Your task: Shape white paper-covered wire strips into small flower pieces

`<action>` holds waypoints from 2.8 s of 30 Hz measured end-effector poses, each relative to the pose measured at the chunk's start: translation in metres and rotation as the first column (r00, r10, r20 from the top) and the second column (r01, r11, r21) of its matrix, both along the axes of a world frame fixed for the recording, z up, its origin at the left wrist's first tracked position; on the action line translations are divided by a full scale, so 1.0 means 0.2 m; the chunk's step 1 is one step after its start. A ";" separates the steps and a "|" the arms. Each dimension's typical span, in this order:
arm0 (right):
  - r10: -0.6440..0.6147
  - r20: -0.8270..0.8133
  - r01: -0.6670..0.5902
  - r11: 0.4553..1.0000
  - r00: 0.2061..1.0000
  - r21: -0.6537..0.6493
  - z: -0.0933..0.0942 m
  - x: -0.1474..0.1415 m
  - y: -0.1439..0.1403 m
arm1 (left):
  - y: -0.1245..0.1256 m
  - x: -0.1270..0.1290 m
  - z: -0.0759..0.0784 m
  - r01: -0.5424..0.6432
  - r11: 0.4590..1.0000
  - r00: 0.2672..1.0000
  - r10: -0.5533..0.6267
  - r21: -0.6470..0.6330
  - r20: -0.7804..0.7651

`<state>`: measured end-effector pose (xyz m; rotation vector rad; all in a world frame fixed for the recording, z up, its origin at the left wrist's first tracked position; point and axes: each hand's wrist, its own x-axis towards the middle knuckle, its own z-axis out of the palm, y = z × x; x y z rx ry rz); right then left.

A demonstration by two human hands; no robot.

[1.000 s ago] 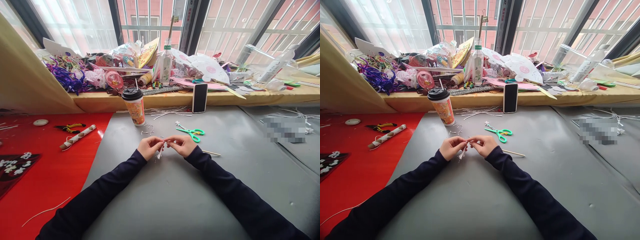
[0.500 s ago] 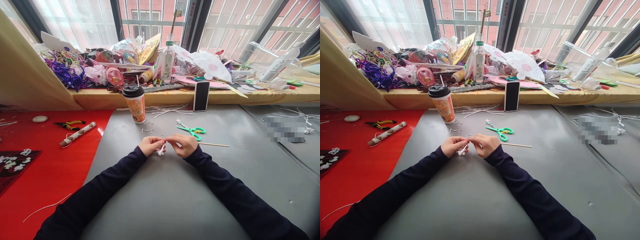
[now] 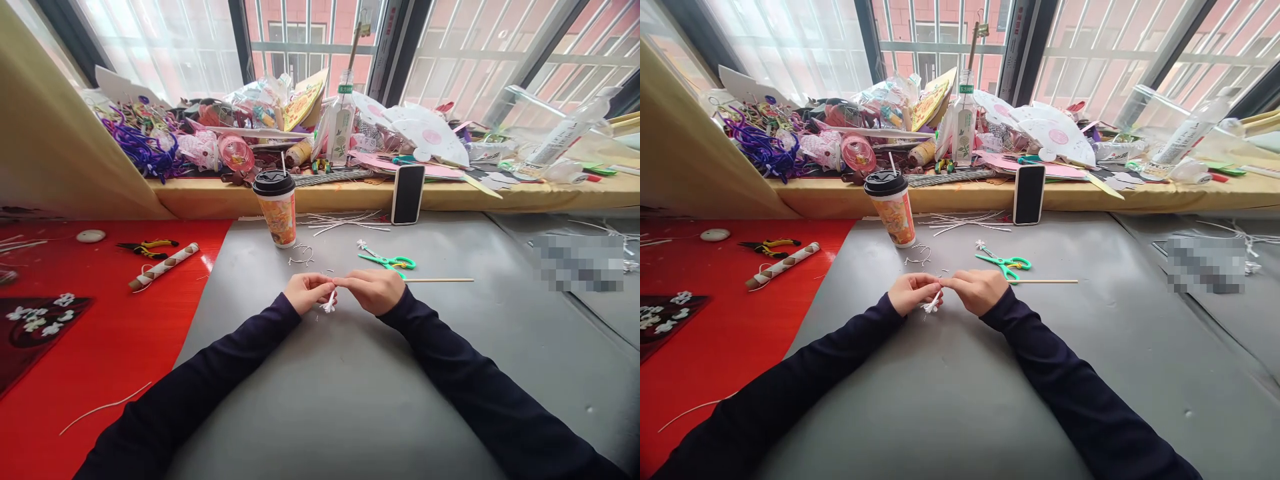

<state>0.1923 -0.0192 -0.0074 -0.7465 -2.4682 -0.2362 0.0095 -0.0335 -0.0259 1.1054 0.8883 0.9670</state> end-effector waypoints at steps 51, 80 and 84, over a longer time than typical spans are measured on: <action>-0.193 -0.234 0.038 0.841 0.953 -0.539 0.04 -0.04 -0.07 | -0.03 0.00 0.03 -0.046 0.931 0.964 0.137 0.363 -0.228; -0.118 0.069 0.106 0.983 0.991 0.148 0.00 0.01 -0.04 | 0.01 0.00 0.02 0.091 0.995 0.996 -0.092 -0.044 -0.002; -0.049 0.149 0.015 0.976 0.988 0.218 0.00 0.02 -0.02 | 0.02 0.00 0.01 0.118 0.982 0.993 -0.113 -0.150 0.047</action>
